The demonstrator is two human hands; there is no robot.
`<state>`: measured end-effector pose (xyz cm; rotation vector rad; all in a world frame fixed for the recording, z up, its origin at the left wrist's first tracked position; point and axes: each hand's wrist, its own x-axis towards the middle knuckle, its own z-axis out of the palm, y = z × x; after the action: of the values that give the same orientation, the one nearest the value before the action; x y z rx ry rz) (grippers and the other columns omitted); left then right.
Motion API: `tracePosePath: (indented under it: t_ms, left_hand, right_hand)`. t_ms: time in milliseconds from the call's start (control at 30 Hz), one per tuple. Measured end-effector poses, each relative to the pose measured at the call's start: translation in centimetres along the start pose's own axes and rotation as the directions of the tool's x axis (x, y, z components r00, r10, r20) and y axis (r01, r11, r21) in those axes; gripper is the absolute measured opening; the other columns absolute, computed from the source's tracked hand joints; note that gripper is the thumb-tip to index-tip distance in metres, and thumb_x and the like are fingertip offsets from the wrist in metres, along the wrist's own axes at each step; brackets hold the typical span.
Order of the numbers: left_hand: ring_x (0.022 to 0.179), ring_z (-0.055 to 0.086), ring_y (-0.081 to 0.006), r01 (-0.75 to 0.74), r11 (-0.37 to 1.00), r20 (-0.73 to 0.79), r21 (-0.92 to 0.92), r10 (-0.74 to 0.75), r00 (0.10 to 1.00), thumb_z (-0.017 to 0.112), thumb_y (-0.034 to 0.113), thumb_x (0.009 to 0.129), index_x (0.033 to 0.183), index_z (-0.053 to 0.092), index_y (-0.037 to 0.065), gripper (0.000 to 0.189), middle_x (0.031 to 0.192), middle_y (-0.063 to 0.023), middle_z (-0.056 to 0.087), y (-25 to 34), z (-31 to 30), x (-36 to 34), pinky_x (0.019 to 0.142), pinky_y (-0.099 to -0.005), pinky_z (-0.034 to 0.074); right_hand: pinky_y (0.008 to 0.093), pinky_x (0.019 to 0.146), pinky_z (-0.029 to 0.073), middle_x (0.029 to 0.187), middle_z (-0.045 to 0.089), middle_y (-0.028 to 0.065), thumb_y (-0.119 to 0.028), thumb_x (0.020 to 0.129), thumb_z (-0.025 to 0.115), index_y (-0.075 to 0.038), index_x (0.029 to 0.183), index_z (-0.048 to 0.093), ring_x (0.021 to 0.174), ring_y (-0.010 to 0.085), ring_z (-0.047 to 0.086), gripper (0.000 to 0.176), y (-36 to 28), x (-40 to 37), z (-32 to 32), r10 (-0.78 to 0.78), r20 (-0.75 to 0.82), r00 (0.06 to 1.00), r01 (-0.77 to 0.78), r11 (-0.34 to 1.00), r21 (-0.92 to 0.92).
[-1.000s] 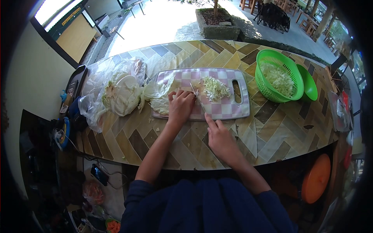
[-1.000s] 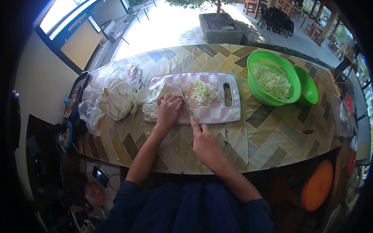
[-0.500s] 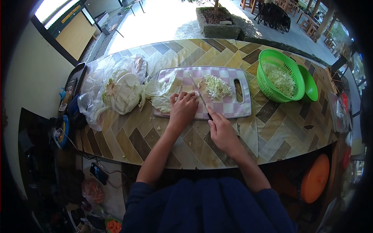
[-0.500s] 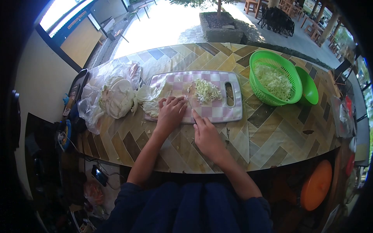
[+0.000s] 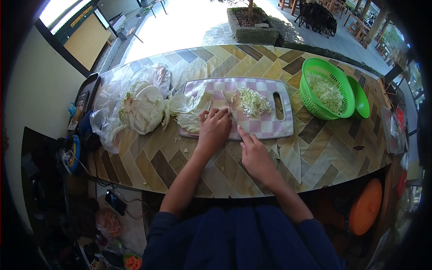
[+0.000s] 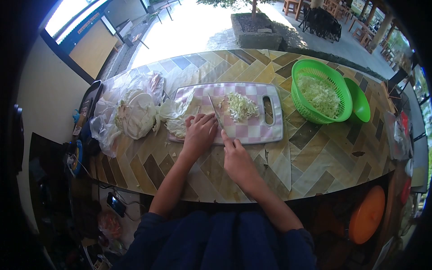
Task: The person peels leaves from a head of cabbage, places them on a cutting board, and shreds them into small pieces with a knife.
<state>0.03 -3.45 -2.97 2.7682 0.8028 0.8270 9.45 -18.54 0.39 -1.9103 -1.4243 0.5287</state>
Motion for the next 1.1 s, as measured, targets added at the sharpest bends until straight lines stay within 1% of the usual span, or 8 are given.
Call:
tracePosePath:
  t_ms: [100, 200, 400, 500, 567, 700, 1000, 1100]
  left_hand:
    - [0.109, 0.057, -0.0195, 0.017, 1.000, 0.015, -0.024, -0.017, 1.000, 0.059, 0.019, 0.089, 0.102, 0.069, 0.007, 0.020, 0.117, -0.0050, 0.067, 0.1, -0.1, 0.1, 0.097, -0.0417, 0.031]
    - [0.109, 0.058, -0.0194, 0.038, 0.998, 0.037, -0.059, -0.036, 0.999, 0.058, 0.020, 0.090, 0.104, 0.069, 0.007, 0.022, 0.118, -0.0053, 0.067, 0.0, -0.4, 0.1, 0.099, -0.0413, 0.029]
    - [0.113, 0.055, -0.0198, 0.035, 0.998, 0.049, -0.056, -0.032, 0.998, 0.056, 0.021, 0.092, 0.107, 0.068, 0.007, 0.024, 0.120, -0.0048, 0.065, -0.2, -0.4, -0.2, 0.102, -0.0413, 0.026]
    - [0.116, 0.053, -0.0192, 0.022, 0.998, 0.041, -0.050, -0.020, 0.999, 0.056, 0.023, 0.093, 0.108, 0.067, 0.007, 0.024, 0.120, -0.0033, 0.063, -0.1, -0.4, -0.3, 0.103, -0.0426, 0.025]
    - [0.117, 0.051, -0.0175, 0.020, 0.999, 0.051, -0.050, -0.017, 0.999, 0.056, 0.024, 0.093, 0.108, 0.066, 0.009, 0.024, 0.120, -0.0007, 0.061, -0.2, -0.4, -0.3, 0.104, -0.0445, 0.024]
    - [0.115, 0.053, -0.0184, 0.007, 0.998, 0.058, -0.055, -0.004, 0.998, 0.054, 0.025, 0.094, 0.106, 0.067, 0.008, 0.024, 0.119, -0.0021, 0.064, -0.5, -0.5, -0.3, 0.104, -0.0453, 0.023]
    - [0.113, 0.055, -0.0190, 0.017, 0.995, 0.083, -0.102, -0.009, 0.996, 0.054, 0.025, 0.094, 0.101, 0.067, 0.007, 0.023, 0.118, -0.0045, 0.066, -0.6, -0.9, -0.1, 0.104, -0.0458, 0.023]
    - [0.114, 0.055, -0.0201, 0.021, 0.994, 0.088, -0.110, -0.011, 0.996, 0.055, 0.024, 0.094, 0.101, 0.068, 0.006, 0.024, 0.118, -0.0057, 0.066, -0.4, -1.1, -0.1, 0.104, -0.0445, 0.024]
  right_hand:
    - [0.0476, 0.080, 0.047, 0.100, 0.056, 0.0241, -0.005, 0.094, 0.048, -0.007, 0.143, 0.040, 0.089, 0.0433, 0.058, 0.050, 0.5, 0.7, 0.5, 0.000, -0.051, 0.999, 0.001, 1.000, 0.022]
    - [0.0497, 0.079, 0.049, 0.103, 0.056, 0.0262, -0.008, 0.094, 0.046, -0.006, 0.143, 0.039, 0.092, 0.0446, 0.059, 0.049, 0.7, 1.8, 0.6, 0.024, -0.018, 1.000, -0.025, 0.999, -0.042]
    - [0.0485, 0.081, 0.047, 0.101, 0.056, 0.0264, -0.007, 0.094, 0.047, -0.005, 0.141, 0.042, 0.091, 0.0449, 0.058, 0.048, 1.8, 2.3, 0.1, -0.082, -0.127, 0.988, 0.093, 0.992, 0.081]
    - [0.0439, 0.084, 0.046, 0.105, 0.059, 0.0244, -0.005, 0.093, 0.048, -0.006, 0.142, 0.041, 0.092, 0.0414, 0.058, 0.050, 0.7, 0.9, -0.6, -0.024, -0.078, 0.997, 0.031, 0.995, 0.094]
    - [0.0467, 0.082, 0.047, 0.102, 0.057, 0.0257, -0.007, 0.094, 0.048, -0.006, 0.143, 0.040, 0.091, 0.0437, 0.058, 0.050, 0.7, 0.3, -0.3, -0.069, -0.085, 0.994, 0.077, 0.993, 0.093]
    - [0.0483, 0.081, 0.047, 0.101, 0.055, 0.0261, -0.008, 0.094, 0.048, -0.008, 0.145, 0.037, 0.090, 0.0445, 0.058, 0.051, 1.0, -0.3, 0.1, -0.111, -0.097, 0.989, 0.118, 0.991, 0.070]
    - [0.0488, 0.080, 0.048, 0.103, 0.055, 0.0247, -0.008, 0.094, 0.048, -0.008, 0.145, 0.037, 0.090, 0.0438, 0.058, 0.052, 0.2, -0.4, -0.4, -0.027, -0.012, 1.000, 0.028, 0.999, 0.047]
    - [0.0487, 0.080, 0.047, 0.101, 0.055, 0.0246, -0.007, 0.094, 0.048, -0.007, 0.145, 0.037, 0.090, 0.0440, 0.058, 0.052, 0.3, 0.0, 0.0, -0.052, -0.028, 0.998, 0.053, 0.997, 0.055]
